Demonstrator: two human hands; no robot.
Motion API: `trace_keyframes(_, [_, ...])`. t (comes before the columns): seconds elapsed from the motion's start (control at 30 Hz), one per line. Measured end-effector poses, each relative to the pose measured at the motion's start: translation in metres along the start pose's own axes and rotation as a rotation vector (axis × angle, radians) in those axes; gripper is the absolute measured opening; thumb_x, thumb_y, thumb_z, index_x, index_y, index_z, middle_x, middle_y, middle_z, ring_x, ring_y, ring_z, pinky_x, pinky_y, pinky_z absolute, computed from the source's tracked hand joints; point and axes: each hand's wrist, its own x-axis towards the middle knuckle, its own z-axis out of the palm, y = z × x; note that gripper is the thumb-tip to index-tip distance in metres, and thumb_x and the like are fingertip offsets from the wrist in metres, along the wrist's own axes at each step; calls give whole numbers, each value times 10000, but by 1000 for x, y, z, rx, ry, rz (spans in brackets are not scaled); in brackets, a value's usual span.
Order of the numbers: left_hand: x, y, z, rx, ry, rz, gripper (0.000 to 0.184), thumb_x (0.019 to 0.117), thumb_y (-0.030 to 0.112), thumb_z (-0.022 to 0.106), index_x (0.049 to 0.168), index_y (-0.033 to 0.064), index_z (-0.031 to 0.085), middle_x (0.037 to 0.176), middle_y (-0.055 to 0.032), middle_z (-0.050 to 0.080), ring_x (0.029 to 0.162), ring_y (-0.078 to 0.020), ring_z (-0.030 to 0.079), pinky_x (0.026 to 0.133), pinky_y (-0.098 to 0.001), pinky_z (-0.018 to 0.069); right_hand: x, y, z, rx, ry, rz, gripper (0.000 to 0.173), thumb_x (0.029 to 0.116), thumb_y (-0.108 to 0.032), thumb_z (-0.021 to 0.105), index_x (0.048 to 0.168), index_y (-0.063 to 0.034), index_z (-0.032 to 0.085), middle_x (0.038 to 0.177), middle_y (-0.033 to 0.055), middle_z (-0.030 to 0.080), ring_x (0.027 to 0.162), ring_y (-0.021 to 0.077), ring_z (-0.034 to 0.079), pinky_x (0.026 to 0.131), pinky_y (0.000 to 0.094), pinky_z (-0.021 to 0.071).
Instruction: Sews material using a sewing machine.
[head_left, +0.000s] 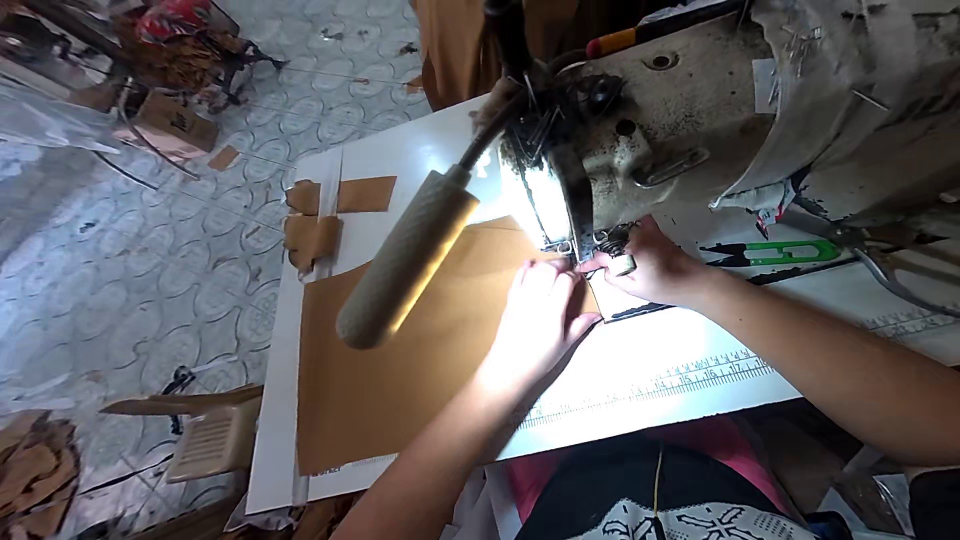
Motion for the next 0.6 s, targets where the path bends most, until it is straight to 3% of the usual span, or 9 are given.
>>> trace_keyframes(0.1, [-7, -11, 9, -261, 57, 47, 239, 982, 202, 607, 907, 15, 734, 1091, -131, 747, 1114, -258, 693, 1062, -446, 465, 1, -3, -2, 75, 54, 49, 212, 786, 58, 700, 977, -2, 770, 946, 172, 730, 924, 353, 691, 946, 582, 443])
trace_keyframes(0.2, [-8, -26, 5, -486, 36, 21, 234, 1002, 174, 582, 890, 3, 698, 1107, -122, 737, 1133, -187, 662, 1039, -361, 462, 1, -3, -3, 83, 38, 67, 251, 760, 77, 713, 991, -10, 757, 966, 168, 731, 942, 363, 692, 933, 598, 451])
trace_keyframes(0.3, [-7, -29, 2, -351, -24, 111, 272, 1016, 217, 549, 894, 33, 709, 1099, -111, 741, 1177, -232, 655, 1062, -436, 442, 1, -3, -4, 91, -9, 52, 295, 788, 54, 696, 1063, -20, 772, 999, 176, 733, 981, 376, 684, 960, 611, 436])
trace_keyframes(0.4, [-6, -25, 1, -193, -32, 156, 263, 1010, 248, 552, 909, 81, 727, 1083, -72, 748, 1169, -230, 665, 1064, -501, 426, -1, 2, 0, 77, -55, 9, 260, 860, -12, 639, 1057, -74, 798, 1058, 140, 735, 1041, 345, 669, 1009, 595, 409])
trace_keyframes(0.5, [-6, -20, 5, -150, 8, 158, 251, 995, 257, 579, 906, 87, 741, 1039, -66, 754, 1092, -229, 694, 1042, -496, 448, -2, 2, 0, 67, -76, -20, 252, 883, -48, 651, 1052, -130, 819, 1073, 129, 731, 1039, 338, 665, 1027, 605, 395])
trace_keyframes(0.6, [-5, -16, 7, -164, 24, 145, 259, 973, 262, 605, 866, 76, 751, 977, -78, 755, 1008, -239, 709, 987, -447, 492, -3, 0, -5, 51, -112, -51, 279, 852, -69, 660, 1016, -209, 838, 1056, 115, 724, 1032, 336, 659, 1042, 636, 360])
